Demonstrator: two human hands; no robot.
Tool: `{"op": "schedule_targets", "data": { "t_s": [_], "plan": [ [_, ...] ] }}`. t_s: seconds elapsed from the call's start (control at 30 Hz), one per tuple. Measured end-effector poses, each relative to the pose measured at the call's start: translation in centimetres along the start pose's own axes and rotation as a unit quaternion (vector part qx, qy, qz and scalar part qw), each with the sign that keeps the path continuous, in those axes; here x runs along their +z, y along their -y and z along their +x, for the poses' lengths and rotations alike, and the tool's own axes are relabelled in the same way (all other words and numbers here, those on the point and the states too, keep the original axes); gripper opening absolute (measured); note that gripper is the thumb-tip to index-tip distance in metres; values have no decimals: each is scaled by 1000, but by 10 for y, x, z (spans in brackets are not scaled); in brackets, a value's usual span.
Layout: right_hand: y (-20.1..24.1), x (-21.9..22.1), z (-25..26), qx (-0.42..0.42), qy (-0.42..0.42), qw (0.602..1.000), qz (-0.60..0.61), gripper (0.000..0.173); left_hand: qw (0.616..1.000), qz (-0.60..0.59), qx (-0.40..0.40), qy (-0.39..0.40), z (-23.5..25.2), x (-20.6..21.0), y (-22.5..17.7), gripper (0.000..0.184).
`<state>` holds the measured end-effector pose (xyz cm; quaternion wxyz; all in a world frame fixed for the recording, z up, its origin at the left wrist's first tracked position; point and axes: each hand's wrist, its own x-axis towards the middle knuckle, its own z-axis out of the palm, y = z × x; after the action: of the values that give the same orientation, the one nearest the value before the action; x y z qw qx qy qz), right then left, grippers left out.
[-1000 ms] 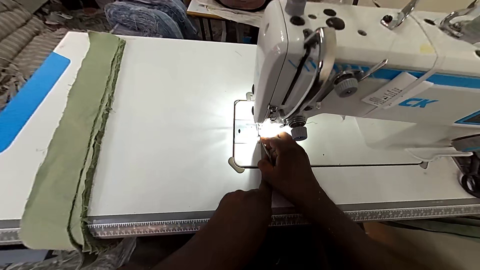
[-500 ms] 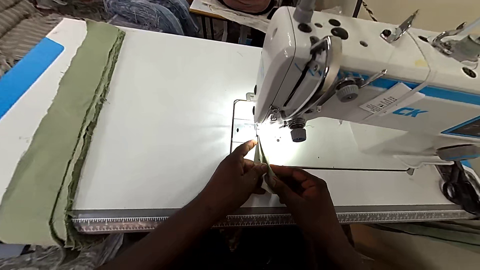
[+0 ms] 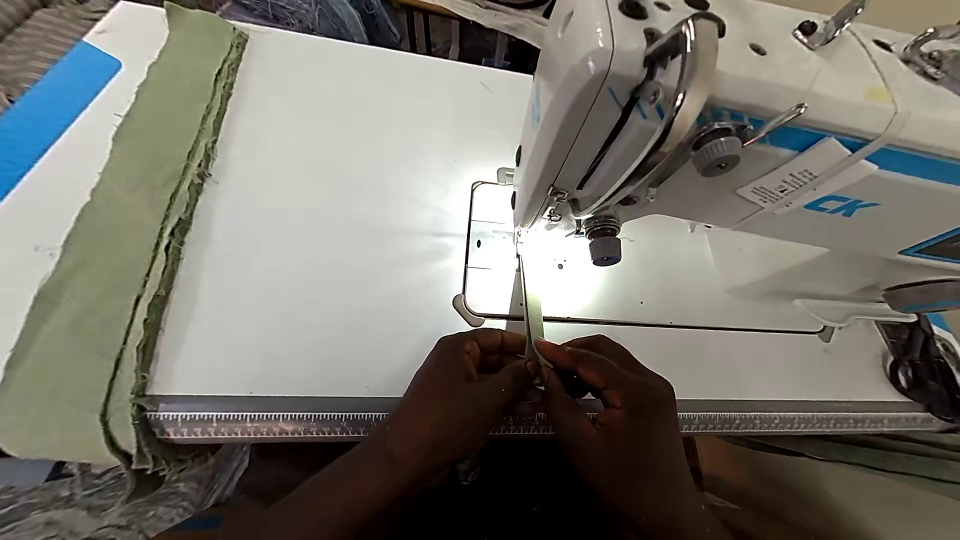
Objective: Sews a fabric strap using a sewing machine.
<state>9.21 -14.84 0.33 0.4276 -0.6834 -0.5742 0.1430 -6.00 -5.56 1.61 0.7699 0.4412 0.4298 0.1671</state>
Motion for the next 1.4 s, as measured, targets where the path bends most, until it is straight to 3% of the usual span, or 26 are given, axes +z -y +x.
{"op": "schedule_targets", "data": {
  "t_s": [0.13, 0.4, 0.47, 0.53, 0.6, 0.63, 0.7, 0.73, 0.8, 0.87, 0.93, 1.07, 1.23, 1.4],
  "plan": [
    [3, -2, 0, -34, 21, 997, -70, 23, 1000, -7, 1, 4, -2, -1, 2, 10],
    [-13, -4, 2, -31, 50, 998, -1, 30, 997, -49, 28, 46, -1, -6, 6, 15],
    [-19, -4, 8, -87, 32, 994, -65, 32, 997, -26, -12, 65, 0, -6, 2, 17],
    [-24, -3, 16, -169, 17, 978, -119, 21, 991, 13, -42, 127, 1, -8, -1, 33],
    [-28, -1, 22, -220, -4, 966, -135, 14, 983, 135, 19, 126, 1, -10, 1, 40],
    [-29, -1, 24, -230, -13, 965, -129, 15, 958, 253, 104, 81, 0, -12, 6, 38],
    [-29, -2, 27, -224, -29, 968, -106, 16, 828, 446, 334, -57, -2, -17, 19, 29],
    [-29, -2, 27, -216, -37, 971, -95, 16, 764, 490, 409, -93, -1, -20, 20, 36],
    [-27, 0, 26, -202, -50, 976, -69, 13, 678, 534, 491, -116, 1, -21, 15, 37],
    [-27, 2, 25, -194, -52, 978, -49, 11, 630, 547, 538, -121, 5, -21, 10, 22],
    [-30, -1, 25, -178, -23, 983, -20, 10, 629, 549, 540, -108, 7, -21, 7, 16],
    [-40, -1, 52, -125, 48, 989, -61, 18, 690, 546, 472, -47, 17, -24, 27, 18],
    [-52, 30, 83, -102, 49, 969, -222, 31, 596, 638, 483, -65, 9, -29, 45, 21],
    [-54, 35, 85, -109, 39, 965, -236, 30, 590, 663, 458, -42, 20, -38, 30, 30]
  ]
}}
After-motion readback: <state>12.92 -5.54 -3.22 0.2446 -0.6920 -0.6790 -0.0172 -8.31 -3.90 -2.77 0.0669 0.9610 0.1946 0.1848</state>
